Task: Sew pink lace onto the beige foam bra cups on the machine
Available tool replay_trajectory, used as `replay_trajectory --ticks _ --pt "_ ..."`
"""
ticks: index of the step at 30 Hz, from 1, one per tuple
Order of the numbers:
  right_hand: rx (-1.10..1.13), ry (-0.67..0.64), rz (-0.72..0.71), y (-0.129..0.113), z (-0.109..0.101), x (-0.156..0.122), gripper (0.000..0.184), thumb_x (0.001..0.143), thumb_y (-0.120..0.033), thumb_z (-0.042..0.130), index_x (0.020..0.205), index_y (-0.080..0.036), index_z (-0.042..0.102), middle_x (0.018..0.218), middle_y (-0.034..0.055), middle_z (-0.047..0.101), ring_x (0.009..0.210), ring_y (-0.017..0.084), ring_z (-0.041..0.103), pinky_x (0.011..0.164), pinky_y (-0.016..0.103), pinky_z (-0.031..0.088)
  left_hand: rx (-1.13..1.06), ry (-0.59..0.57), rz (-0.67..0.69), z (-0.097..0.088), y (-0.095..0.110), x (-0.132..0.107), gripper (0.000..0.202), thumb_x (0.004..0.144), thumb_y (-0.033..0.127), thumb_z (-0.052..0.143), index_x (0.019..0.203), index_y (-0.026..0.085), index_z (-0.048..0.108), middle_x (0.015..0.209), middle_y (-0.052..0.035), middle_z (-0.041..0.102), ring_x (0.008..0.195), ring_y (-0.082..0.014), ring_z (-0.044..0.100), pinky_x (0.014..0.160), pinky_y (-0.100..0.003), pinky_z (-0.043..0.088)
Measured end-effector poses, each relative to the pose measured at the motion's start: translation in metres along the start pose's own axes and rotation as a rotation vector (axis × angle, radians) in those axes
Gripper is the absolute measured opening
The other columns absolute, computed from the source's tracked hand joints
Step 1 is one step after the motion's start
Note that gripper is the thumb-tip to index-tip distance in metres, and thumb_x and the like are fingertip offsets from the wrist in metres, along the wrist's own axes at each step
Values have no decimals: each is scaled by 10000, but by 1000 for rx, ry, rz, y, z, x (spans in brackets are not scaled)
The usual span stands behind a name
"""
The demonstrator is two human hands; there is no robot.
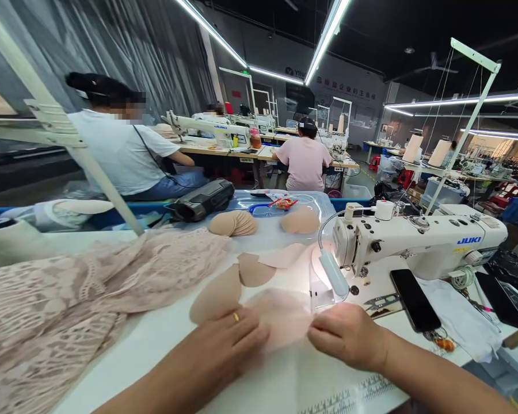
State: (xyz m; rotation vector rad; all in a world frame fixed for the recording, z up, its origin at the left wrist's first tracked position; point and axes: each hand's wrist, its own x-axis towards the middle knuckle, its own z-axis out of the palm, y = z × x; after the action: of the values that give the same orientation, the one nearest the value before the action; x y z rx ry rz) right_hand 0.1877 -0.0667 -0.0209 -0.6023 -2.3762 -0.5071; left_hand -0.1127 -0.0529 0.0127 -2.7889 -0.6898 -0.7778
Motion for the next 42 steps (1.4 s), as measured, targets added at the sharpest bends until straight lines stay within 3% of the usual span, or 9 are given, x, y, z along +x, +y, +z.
replay_trajectory --ticks 2,5,9,11,14,18,25,35,42 --pt "-24 -143 -122 12 5 -15 230 1010 -85 550 849 -217 649 760 -28 654 611 127 512 573 285 354 -84 -75 80 6 16 8 96 1032 227 550 997 262 632 905 22 742 803 -195 681 807 -309 504" --pt "-12 -262 -194 31 3 -28 195 1042 -124 562 908 -217 669 820 -20 677 691 137 536 615 291 340 -132 -11 94 23 31 34 295 978 17 413 997 235 610 903 3 717 805 -199 629 786 -314 486" --pt "19 -363 -58 45 -3 -34 173 1057 -146 556 973 -221 688 880 -22 714 804 154 568 685 287 371 7 -79 144 62 34 67 345 830 -68 408 899 191 624 813 -36 666 721 -221 574 677 -354 452" --pt "60 -337 48 46 -5 -39 165 1029 -113 582 1017 -235 692 966 -27 746 871 160 576 711 283 387 122 -130 122 81 33 71 285 857 -23 442 747 201 579 711 -38 593 616 -224 495 579 -368 369" --pt "89 -280 155 44 -9 -46 207 971 -79 616 1048 -255 691 979 -28 740 914 176 570 732 291 393 117 -99 70 95 33 68 282 931 14 453 750 193 576 764 -49 590 685 -236 518 646 -380 388" --pt "102 -291 198 43 -12 -49 213 935 -80 636 1045 -252 694 907 0 686 858 179 553 716 293 381 18 -68 69 94 35 64 270 972 18 442 798 181 568 830 -36 604 771 -221 534 792 -393 407" --pt "142 -298 241 44 -11 -48 284 894 -14 570 1047 -227 681 908 26 667 869 188 537 729 281 412 173 0 37 100 39 73 259 986 64 438 943 172 671 768 -30 599 751 -250 519 898 -467 363" --pt "157 -321 277 43 -15 -45 230 901 -20 572 992 -216 648 888 19 635 837 188 518 697 287 406 84 33 14 101 45 72 328 1055 135 365 972 154 681 891 -74 691 806 -261 604 844 -466 480" --pt "129 -386 330 41 -12 -46 223 875 -33 584 973 -228 631 914 23 637 835 199 517 688 299 402 58 -56 31 101 40 76 190 1023 137 480 971 149 662 921 -66 704 846 -272 627 870 -486 485"
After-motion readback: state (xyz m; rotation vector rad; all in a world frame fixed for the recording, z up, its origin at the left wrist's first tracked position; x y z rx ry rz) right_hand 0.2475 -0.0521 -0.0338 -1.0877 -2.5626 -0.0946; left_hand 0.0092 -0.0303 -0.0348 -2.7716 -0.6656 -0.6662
